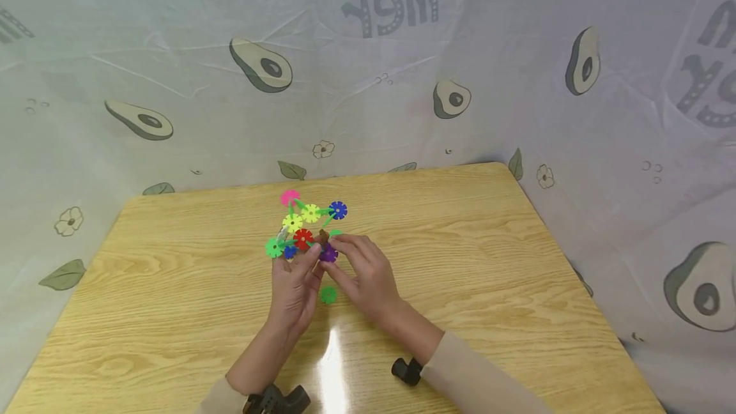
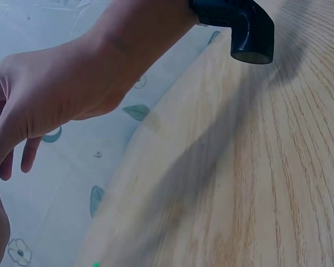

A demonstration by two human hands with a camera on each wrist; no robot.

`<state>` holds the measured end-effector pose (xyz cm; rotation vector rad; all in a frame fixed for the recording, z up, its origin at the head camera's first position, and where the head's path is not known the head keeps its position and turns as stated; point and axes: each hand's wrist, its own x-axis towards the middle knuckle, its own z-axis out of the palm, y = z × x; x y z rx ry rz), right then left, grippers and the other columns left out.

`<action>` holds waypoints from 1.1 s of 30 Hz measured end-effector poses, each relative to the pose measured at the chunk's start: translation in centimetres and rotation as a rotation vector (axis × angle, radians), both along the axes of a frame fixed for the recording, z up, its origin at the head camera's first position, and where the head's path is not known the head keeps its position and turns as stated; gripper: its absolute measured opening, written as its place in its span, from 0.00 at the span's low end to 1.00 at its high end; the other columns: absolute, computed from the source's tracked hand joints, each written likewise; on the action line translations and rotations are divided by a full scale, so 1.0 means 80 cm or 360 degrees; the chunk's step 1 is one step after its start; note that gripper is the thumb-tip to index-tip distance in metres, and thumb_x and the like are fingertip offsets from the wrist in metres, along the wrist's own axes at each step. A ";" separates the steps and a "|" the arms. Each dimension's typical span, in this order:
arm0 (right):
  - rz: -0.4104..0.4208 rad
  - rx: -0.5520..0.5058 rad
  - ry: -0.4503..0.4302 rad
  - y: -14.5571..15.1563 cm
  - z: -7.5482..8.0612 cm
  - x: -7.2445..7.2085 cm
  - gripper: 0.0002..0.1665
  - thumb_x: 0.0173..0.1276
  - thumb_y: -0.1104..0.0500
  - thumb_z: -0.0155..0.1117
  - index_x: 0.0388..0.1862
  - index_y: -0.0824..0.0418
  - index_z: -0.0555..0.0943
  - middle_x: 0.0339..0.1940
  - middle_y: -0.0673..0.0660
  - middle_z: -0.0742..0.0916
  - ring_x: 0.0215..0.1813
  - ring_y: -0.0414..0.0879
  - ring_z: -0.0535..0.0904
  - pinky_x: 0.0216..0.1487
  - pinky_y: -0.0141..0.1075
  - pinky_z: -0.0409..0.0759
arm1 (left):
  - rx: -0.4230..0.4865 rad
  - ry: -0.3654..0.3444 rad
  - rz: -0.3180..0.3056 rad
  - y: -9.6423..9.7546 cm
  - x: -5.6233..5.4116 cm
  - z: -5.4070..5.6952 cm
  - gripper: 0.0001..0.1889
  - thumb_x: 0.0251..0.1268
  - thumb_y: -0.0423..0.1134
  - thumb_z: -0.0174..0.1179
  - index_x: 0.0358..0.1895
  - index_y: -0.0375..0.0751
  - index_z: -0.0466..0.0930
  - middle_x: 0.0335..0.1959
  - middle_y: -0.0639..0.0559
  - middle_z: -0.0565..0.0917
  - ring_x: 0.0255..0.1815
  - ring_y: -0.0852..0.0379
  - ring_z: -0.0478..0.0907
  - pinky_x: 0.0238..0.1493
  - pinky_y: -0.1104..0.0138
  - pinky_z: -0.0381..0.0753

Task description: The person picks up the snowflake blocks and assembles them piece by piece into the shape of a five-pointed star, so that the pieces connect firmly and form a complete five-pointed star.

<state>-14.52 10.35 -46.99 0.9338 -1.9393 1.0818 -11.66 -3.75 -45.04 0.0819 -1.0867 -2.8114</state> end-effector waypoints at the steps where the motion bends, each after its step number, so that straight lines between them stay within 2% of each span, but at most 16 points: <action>1: -0.0002 0.0000 -0.0001 0.000 0.000 0.000 0.21 0.78 0.50 0.65 0.55 0.67 0.85 0.51 0.62 0.88 0.53 0.55 0.86 0.67 0.24 0.79 | 0.0002 0.0007 0.0000 0.000 0.000 0.000 0.35 0.70 0.19 0.58 0.72 0.52 0.59 0.47 0.49 0.89 0.50 0.57 0.90 0.53 0.68 0.91; 7: -0.0037 0.0037 0.0013 -0.001 0.000 0.000 0.21 0.77 0.50 0.66 0.54 0.67 0.85 0.51 0.62 0.88 0.53 0.55 0.86 0.64 0.27 0.81 | -0.0045 0.0015 -0.0008 -0.001 -0.001 -0.001 0.38 0.68 0.19 0.62 0.74 0.51 0.57 0.47 0.50 0.90 0.53 0.57 0.90 0.54 0.68 0.90; 11: -0.0064 0.0067 0.0028 -0.001 -0.001 0.000 0.21 0.77 0.49 0.67 0.53 0.66 0.85 0.51 0.61 0.88 0.53 0.54 0.85 0.61 0.32 0.82 | -0.0096 -0.0004 0.0000 -0.001 -0.002 -0.001 0.39 0.68 0.20 0.63 0.75 0.51 0.56 0.47 0.51 0.90 0.54 0.57 0.89 0.55 0.68 0.90; 16: -0.0092 0.0100 0.0073 -0.002 0.000 -0.001 0.20 0.76 0.50 0.68 0.53 0.66 0.85 0.51 0.61 0.88 0.52 0.53 0.85 0.56 0.39 0.84 | -0.0096 -0.0045 0.0027 0.000 -0.004 0.001 0.36 0.70 0.21 0.61 0.73 0.51 0.57 0.47 0.50 0.90 0.51 0.57 0.90 0.55 0.67 0.90; 21: -0.0112 0.0115 0.0111 -0.004 0.001 -0.001 0.21 0.78 0.48 0.66 0.52 0.66 0.85 0.50 0.60 0.89 0.51 0.53 0.85 0.53 0.42 0.84 | -0.0098 -0.0090 0.0037 0.000 -0.004 0.003 0.33 0.71 0.22 0.61 0.72 0.51 0.58 0.46 0.51 0.90 0.49 0.58 0.91 0.51 0.68 0.91; 29: -0.0127 0.0158 0.0096 -0.005 0.004 -0.001 0.22 0.78 0.47 0.65 0.52 0.66 0.85 0.50 0.60 0.89 0.51 0.52 0.85 0.53 0.44 0.85 | -0.0148 -0.0123 0.0026 -0.003 -0.004 0.005 0.34 0.69 0.21 0.62 0.71 0.50 0.60 0.40 0.52 0.91 0.40 0.58 0.90 0.43 0.66 0.93; 33: -0.0138 0.0186 0.0072 -0.006 0.005 0.000 0.20 0.76 0.49 0.68 0.53 0.65 0.85 0.51 0.59 0.89 0.52 0.52 0.84 0.53 0.44 0.85 | -0.0162 -0.0121 0.0008 -0.007 -0.005 0.006 0.34 0.70 0.21 0.62 0.71 0.50 0.59 0.42 0.51 0.90 0.42 0.57 0.91 0.43 0.63 0.94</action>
